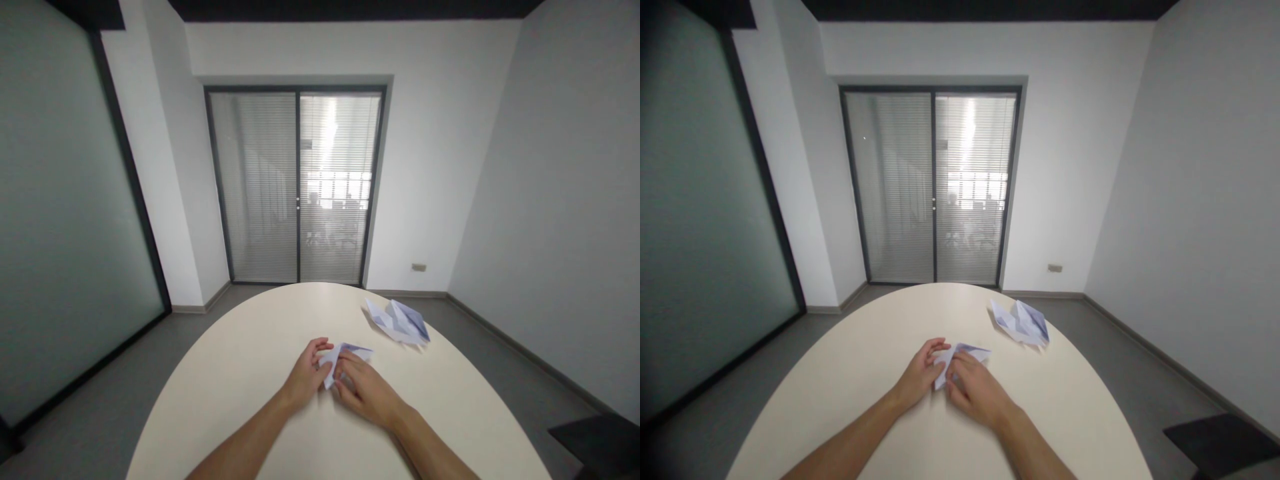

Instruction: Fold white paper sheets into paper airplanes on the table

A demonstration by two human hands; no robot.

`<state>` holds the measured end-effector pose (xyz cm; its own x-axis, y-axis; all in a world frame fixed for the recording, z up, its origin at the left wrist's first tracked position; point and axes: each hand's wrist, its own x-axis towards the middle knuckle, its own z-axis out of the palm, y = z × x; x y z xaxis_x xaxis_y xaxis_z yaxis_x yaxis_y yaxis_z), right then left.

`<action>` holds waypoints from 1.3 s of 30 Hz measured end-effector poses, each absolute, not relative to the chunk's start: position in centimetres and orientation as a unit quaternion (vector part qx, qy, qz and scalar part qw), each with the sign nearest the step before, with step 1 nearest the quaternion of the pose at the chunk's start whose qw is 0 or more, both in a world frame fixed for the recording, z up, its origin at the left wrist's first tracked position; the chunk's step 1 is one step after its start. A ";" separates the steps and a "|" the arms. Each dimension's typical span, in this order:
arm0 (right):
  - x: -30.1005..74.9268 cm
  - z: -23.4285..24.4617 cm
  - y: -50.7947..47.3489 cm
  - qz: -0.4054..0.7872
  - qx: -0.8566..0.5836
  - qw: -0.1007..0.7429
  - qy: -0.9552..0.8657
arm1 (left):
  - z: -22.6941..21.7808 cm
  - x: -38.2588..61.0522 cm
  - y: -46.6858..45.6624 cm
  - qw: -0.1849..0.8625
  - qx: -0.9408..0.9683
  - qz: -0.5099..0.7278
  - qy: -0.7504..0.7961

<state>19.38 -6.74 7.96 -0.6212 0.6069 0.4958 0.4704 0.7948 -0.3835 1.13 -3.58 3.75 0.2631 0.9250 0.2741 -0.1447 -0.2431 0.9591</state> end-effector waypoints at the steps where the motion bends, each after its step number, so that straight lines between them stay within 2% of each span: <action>1: 19.4 8.0 -6.7 0.115 -0.300 0.317 -0.892 | 3.7 1.1 -3.6 0.519 0.603 0.511 0.326; 6: 19.4 7.9 -6.7 0.113 -0.276 0.300 -0.906 | 2.8 1.3 -3.1 0.511 0.610 0.508 0.329; 15: 19.4 6.7 -5.9 0.047 -0.267 0.271 -0.924 | 2.5 1.4 -2.4 0.438 0.569 0.562 0.410; 21: 19.5 6.3 -5.5 0.000 -0.255 0.288 -0.923 | 2.3 1.2 -1.8 0.440 0.539 0.580 0.424; 33: 19.9 6.3 -5.3 -0.059 -0.308 0.308 -0.898 | 3.9 1.4 -3.5 0.448 0.596 0.542 0.387; 39: 19.7 6.1 -5.3 -0.111 -0.384 0.300 -0.866 | 3.9 1.1 -3.7 0.449 0.591 0.536 0.402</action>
